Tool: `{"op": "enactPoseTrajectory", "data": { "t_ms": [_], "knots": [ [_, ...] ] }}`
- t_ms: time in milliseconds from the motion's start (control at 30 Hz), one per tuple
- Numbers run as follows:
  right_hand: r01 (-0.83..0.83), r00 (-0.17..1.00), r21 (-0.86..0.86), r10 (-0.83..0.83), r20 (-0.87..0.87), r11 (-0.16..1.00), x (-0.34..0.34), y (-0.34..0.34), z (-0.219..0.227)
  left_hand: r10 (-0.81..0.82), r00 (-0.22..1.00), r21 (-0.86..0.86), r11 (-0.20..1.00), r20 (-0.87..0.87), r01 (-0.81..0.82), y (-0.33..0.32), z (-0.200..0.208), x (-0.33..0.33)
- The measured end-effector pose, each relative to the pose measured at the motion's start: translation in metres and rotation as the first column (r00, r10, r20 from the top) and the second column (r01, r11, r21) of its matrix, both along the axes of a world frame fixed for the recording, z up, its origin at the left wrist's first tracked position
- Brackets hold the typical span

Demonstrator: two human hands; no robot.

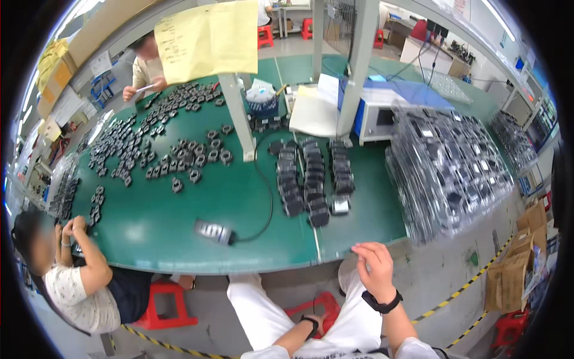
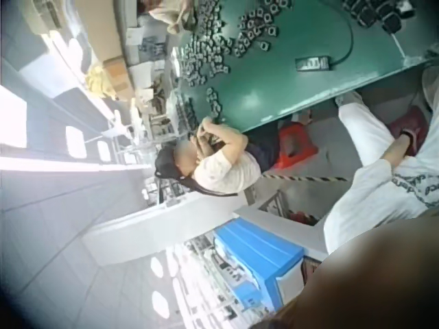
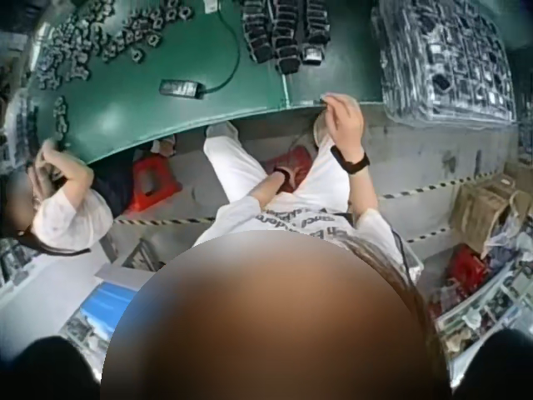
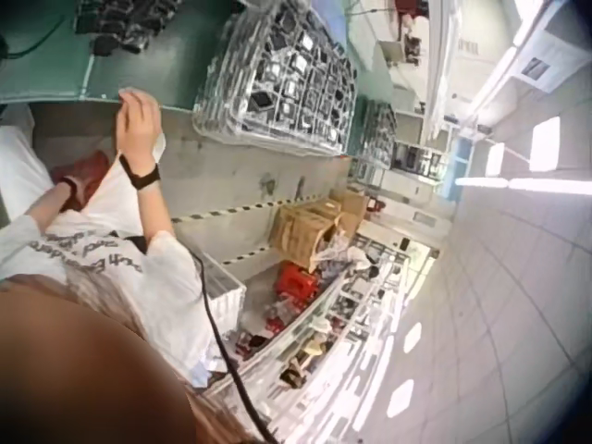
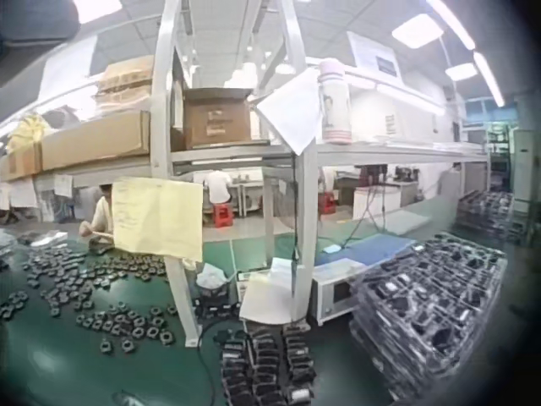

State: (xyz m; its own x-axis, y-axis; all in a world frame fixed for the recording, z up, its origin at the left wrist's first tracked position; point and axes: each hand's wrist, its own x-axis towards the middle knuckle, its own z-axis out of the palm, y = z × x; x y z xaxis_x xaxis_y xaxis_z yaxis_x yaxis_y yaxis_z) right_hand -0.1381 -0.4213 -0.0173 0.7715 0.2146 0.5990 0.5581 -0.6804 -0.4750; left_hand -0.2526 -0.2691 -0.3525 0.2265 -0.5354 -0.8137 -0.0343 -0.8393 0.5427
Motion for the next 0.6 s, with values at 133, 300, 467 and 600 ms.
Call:
{"op": "enactPoseTrajectory", "data": {
  "t_ms": [133,300,467,600],
  "knots": [
    [0.129,0.990,-0.025,-0.130,-0.057,0.991,0.050,-0.008,-0.013,0.076,0.937,0.082,0.991,0.341,-0.110,0.024,0.130,0.168],
    [0.286,0.943,-0.124,-0.302,-0.139,0.950,0.044,0.021,-0.004,0.224,0.643,0.084,0.907,0.732,-0.413,0.072,0.042,0.320],
    [0.314,0.921,-0.170,-0.343,-0.183,0.934,0.042,0.020,0.001,0.234,0.346,0.031,0.788,0.908,-0.615,0.087,0.056,0.334],
    [0.362,0.884,-0.141,-0.387,-0.262,0.922,0.046,0.015,-0.016,0.158,0.095,-0.036,0.671,0.983,-0.740,0.121,0.131,0.298]
  ]
}}
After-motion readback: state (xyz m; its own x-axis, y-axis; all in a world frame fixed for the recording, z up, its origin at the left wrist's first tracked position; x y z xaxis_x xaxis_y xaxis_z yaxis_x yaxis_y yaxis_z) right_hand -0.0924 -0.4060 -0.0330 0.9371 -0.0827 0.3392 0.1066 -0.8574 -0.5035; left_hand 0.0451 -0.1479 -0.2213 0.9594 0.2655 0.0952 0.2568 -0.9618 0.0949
